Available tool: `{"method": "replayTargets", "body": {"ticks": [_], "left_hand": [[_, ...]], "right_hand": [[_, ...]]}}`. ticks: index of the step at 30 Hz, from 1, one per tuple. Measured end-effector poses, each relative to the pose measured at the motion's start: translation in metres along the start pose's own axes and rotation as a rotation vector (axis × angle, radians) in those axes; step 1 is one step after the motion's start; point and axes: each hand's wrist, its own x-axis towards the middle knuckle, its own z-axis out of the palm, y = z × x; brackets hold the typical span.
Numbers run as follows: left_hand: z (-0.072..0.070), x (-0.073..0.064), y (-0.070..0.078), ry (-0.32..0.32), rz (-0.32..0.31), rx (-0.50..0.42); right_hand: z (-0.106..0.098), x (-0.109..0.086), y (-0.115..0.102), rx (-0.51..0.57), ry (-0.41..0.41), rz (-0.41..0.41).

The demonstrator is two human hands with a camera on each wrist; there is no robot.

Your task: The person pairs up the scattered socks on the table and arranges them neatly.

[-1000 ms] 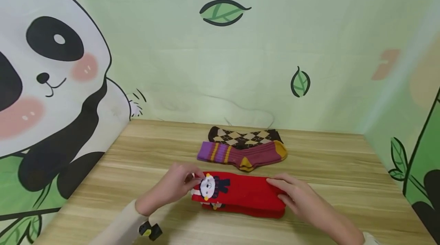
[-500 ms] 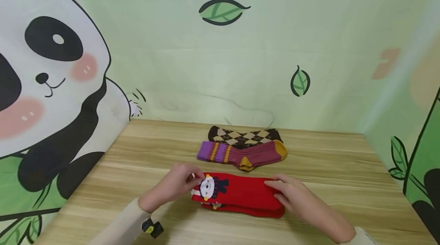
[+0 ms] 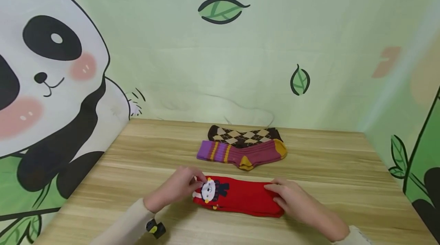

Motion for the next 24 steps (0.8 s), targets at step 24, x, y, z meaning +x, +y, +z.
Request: {"method": "replayTargets", "body": {"ticks": [24], "left_hand": [[0.01, 0.0, -0.008, -0.067, -0.001, 0.072]], "right_hand": [[0.009, -0.001, 0.001, 0.029, -0.095, 0.065]]}}
